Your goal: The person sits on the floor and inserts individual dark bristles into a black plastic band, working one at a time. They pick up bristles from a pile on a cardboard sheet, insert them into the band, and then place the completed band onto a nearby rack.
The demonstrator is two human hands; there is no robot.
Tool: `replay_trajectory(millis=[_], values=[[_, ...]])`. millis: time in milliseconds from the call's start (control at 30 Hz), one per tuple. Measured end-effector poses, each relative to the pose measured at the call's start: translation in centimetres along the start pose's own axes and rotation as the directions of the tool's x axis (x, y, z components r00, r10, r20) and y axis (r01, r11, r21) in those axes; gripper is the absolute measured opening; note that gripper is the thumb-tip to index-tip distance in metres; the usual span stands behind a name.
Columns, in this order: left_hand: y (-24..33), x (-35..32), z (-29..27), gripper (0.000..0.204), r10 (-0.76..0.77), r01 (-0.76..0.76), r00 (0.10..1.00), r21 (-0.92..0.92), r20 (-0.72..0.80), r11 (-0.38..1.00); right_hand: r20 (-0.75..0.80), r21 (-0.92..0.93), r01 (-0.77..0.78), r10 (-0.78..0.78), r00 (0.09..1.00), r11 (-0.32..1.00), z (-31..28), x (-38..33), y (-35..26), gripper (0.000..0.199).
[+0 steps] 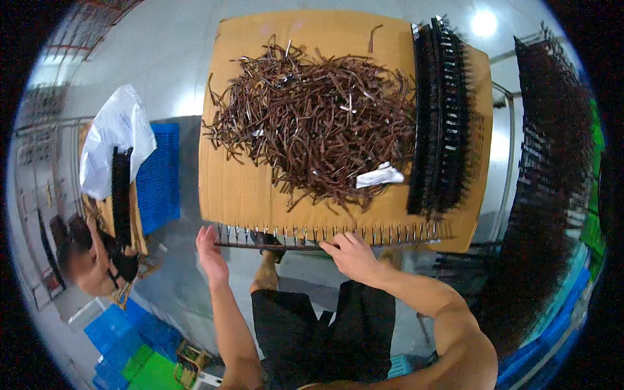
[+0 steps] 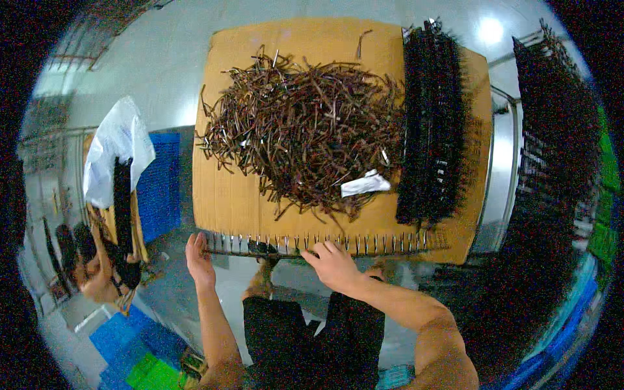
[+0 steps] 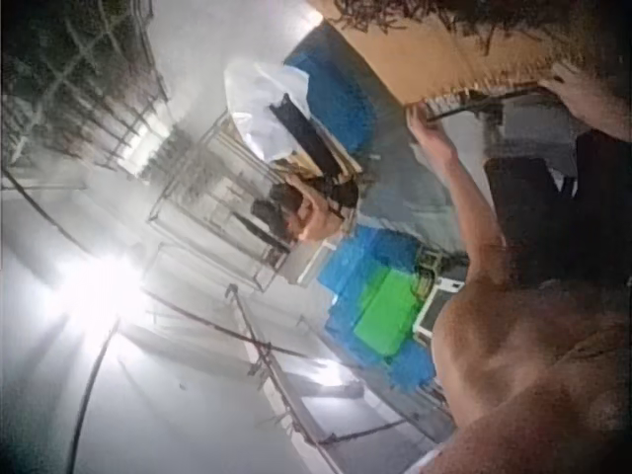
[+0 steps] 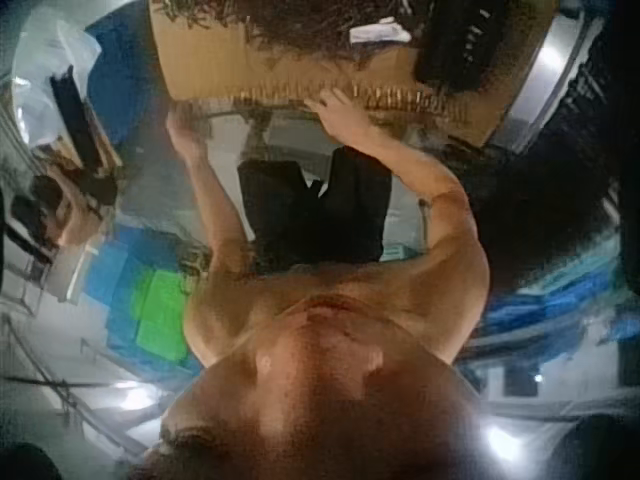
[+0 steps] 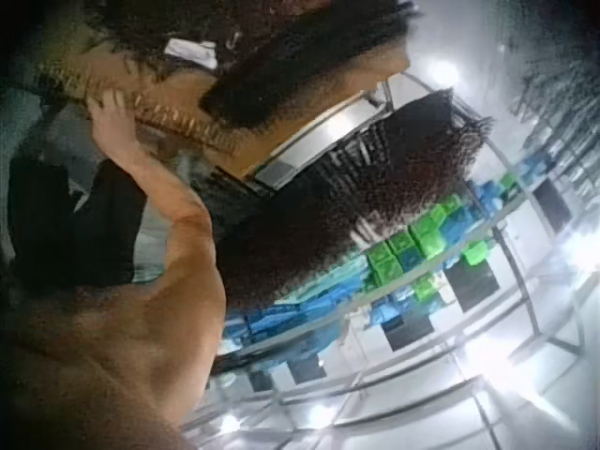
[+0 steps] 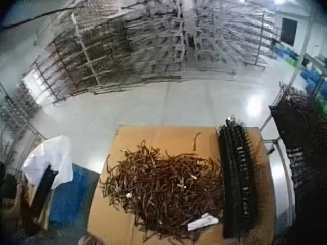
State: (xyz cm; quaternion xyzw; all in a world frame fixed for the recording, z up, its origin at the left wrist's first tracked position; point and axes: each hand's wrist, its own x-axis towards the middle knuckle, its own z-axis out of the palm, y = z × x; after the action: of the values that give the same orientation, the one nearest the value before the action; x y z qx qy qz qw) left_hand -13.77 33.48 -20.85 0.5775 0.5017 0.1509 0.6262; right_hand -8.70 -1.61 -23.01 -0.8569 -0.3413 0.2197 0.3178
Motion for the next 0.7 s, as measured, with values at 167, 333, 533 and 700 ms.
replay_trajectory(millis=[167, 333, 533, 700], values=[[-7.7, 10.7, -3.6, 0.042, -0.173, -0.023, 0.882, 0.406, 0.439, 0.913, -0.121, -0.213, -0.056, 0.030, 0.992, 0.976, 9.5, 2.7, -1.7, 0.039], [-8.7, 12.3, 0.1, 0.025, 0.099, -0.182, 0.930, 0.209, 0.354, 0.961, -0.320, -0.297, -0.105, 0.005, 0.947, 0.949, 12.6, 4.1, -1.3, 0.034], [-11.8, 14.8, 2.4, 0.016, 0.393, -0.420, 0.854, 0.005, 0.341, 0.907, -0.475, -0.345, -0.161, -0.024, 0.880, 0.925, 16.9, 3.5, 0.3, 0.027], [-12.2, 14.2, 3.1, 0.016, 0.469, -0.478, 0.835, -0.044, 0.289, 0.877, -0.539, -0.373, -0.169, -0.065, 0.840, 0.912, 18.6, 3.5, 0.5, 0.024]])
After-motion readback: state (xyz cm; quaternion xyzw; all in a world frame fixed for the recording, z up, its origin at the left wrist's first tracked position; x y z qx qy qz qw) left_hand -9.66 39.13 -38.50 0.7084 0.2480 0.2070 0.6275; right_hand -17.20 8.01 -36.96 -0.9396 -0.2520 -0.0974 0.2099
